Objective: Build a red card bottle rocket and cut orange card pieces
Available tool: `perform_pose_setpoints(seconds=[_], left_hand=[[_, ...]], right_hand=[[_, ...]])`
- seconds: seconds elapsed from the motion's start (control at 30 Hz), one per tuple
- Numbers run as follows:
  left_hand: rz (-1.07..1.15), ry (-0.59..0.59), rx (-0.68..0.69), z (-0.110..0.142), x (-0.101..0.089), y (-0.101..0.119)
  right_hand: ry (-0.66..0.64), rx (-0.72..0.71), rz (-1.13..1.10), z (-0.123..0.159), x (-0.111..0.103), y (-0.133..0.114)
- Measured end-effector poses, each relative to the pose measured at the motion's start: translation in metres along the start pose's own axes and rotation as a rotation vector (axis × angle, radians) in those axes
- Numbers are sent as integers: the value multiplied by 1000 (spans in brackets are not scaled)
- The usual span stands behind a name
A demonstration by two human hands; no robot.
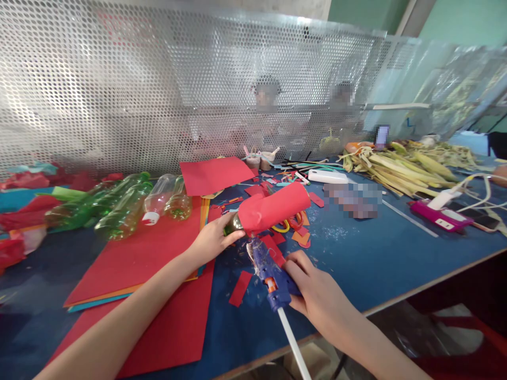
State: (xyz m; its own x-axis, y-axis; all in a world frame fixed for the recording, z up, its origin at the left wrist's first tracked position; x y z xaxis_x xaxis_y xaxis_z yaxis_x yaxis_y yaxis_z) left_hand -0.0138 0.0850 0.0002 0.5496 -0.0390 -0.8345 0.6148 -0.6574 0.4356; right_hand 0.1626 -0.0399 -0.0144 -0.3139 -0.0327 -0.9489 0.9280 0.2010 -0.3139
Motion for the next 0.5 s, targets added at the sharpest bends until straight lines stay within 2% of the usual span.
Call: perform_pose_setpoints(seconds=[0.5], left_hand=[[23, 3, -3, 0, -1, 0]], right_hand=[[181, -14, 14, 1, -5, 12]])
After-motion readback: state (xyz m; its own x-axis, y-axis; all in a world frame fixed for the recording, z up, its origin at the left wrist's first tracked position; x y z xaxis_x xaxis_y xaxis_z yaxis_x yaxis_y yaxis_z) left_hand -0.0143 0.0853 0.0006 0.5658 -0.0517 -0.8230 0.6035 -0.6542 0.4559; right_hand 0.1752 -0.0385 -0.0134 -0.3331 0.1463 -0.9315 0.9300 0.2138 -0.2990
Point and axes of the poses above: each hand's wrist, its own z-axis away from the middle knuckle, its own x-axis out of the palm, y = z × x, the point moved 6 cm from there along -z, towards the middle knuckle, and after that the axes turned 11 degrees about x, right-handed, at the moved point
